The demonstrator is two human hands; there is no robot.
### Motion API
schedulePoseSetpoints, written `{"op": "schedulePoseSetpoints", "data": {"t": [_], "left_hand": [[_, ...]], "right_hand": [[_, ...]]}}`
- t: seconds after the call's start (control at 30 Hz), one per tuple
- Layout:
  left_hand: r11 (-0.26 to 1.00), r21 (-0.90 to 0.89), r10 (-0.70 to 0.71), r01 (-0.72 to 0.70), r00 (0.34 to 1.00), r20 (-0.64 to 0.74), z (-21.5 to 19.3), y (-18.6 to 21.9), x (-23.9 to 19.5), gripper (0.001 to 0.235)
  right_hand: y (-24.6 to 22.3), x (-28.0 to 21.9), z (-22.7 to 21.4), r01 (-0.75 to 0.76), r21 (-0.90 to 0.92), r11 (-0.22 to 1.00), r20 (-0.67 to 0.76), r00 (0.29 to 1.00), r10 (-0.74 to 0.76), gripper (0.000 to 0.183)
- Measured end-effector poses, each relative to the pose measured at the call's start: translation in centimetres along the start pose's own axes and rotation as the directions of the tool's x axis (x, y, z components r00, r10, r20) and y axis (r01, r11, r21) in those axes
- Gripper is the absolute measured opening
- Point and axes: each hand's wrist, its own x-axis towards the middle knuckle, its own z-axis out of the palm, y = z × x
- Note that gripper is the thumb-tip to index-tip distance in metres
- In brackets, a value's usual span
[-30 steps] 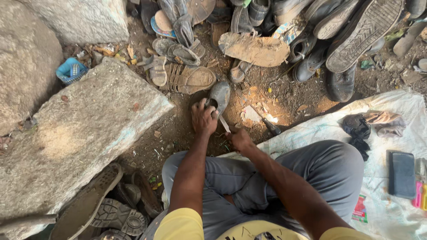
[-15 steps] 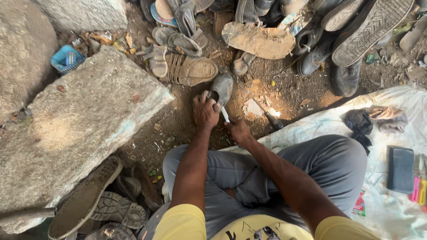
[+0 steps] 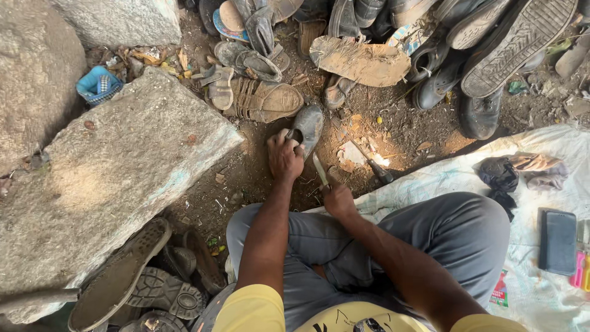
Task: The person sits on a sack and uses a knife to scrape and clean the soles and edges of several worn shoes. They handle each shoe one at a time, turning them over to access different areas, and place them aside after working on them.
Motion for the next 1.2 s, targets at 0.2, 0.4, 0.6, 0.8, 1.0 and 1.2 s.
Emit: {"op": "schedulePoseSetpoints", "data": {"t": [0.2, 0.4, 0.6, 0.8, 1.0, 1.2], "left_hand": [[0.999, -0.053, 0.002, -0.003, 1.000, -0.025, -0.3, 0.3, 0.0, 0.019], [0.998, -0.060, 0.025, -0.028, 0.999, -0.048, -0.2, 0.2, -0.2, 0.019], [0.999, -0.024, -0.034, 0.035, 0.998, 0.047, 0.2, 0.3, 0.3, 0.020], [0.996, -0.063, -0.064, 0.067, 0.997, 0.051, 0.2, 0.1, 0.2, 0.021], [0.993, -0.061, -0.099, 0.100, 0.995, 0.015, -0.4, 0.4, 0.8, 0.021], [0.989, -0.102, -0.105, 0.104, 0.995, 0.000, -0.3, 0.5, 0.5, 0.023]], "right_hand": [[-2.2, 1.8, 0.7, 0.091, -0.046, 0.995, 0.035, 0.995, -0.090, 0.050], [-2.8, 3.3, 2.4, 0.143, -0.026, 0.989, 0.003, 0.990, -0.143, 0.050], [-3.3, -0.5, 1.4, 0.101, -0.068, 0.993, 0.056, 0.994, -0.097, 0.049], [-5.4, 2.3, 1.3, 0.039, -0.092, 0.995, 0.087, 0.996, -0.031, 0.043], [-1.2, -2.1, 4.7, 0.328, 0.033, 0.944, -0.084, 0.942, -0.324, 0.046], [-0.4, 1.8, 6.1, 0.057, -0.021, 0.998, 0.138, 0.989, -0.053, 0.036]]}}
